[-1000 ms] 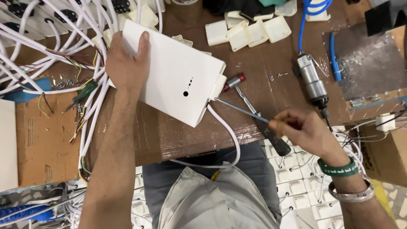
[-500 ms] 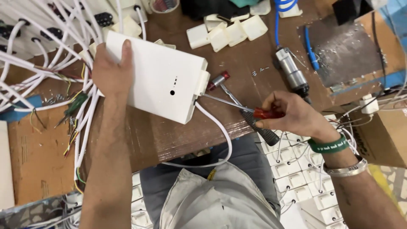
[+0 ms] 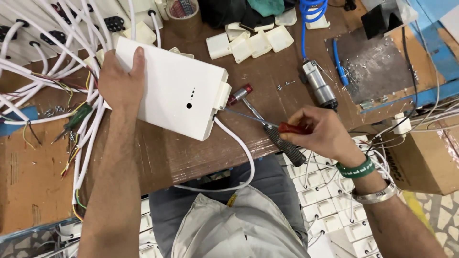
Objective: The person assembles a white rectangular fixture housing at a workbench. They hold the housing, use a pneumatic screwdriver to drive screws into it, then attach small white plastic end caps to the housing ends and tighten them with a red-handled screwdriver, working on the unit on the bench.
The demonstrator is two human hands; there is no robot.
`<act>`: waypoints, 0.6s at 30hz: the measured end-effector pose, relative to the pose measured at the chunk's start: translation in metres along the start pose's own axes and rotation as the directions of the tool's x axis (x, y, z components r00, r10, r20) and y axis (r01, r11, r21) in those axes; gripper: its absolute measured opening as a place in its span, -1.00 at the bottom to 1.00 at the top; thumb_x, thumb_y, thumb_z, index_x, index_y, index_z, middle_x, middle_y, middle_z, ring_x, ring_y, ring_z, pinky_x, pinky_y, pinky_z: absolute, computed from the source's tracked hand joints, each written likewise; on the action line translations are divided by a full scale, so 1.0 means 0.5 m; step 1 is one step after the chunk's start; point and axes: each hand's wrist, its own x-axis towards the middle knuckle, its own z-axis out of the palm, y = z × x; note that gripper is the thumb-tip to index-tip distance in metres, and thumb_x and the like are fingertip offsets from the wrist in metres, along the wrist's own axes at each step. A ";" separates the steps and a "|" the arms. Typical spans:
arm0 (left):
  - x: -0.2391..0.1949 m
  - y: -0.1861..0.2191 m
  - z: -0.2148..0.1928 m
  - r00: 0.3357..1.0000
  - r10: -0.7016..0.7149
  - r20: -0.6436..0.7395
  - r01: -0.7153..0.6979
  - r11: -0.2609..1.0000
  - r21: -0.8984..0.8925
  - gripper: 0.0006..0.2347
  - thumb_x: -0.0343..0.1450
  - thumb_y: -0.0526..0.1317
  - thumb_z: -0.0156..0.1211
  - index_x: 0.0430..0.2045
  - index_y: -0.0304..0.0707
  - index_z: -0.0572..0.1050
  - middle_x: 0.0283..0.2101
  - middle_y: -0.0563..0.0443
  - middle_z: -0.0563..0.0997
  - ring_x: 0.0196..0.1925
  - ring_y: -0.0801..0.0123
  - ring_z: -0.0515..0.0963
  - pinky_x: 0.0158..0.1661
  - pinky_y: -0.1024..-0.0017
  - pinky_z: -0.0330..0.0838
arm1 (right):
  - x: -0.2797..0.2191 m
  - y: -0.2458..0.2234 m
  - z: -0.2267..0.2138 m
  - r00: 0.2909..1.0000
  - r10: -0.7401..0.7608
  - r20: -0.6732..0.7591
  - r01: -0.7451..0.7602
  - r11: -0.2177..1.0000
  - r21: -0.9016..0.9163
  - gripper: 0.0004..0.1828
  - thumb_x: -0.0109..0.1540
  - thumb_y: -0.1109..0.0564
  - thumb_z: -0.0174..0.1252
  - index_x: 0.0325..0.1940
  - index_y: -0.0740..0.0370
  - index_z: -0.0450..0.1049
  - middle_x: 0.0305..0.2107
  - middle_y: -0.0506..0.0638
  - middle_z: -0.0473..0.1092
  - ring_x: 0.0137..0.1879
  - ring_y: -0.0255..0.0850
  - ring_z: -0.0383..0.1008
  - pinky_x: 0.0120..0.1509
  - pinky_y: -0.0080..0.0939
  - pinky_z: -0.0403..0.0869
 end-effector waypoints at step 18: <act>0.002 0.007 -0.003 0.996 -0.079 0.033 0.076 0.995 0.069 -0.56 0.56 0.09 0.29 -0.18 -0.47 0.50 -0.39 -0.20 0.64 -0.48 0.07 0.63 -0.43 0.22 0.53 | 0.013 0.037 0.034 0.997 0.056 -0.053 -0.061 0.993 -0.104 -0.78 0.07 0.01 0.44 -0.33 0.19 0.70 -0.70 -0.05 0.57 -0.73 -0.35 0.37 -0.68 -0.42 0.24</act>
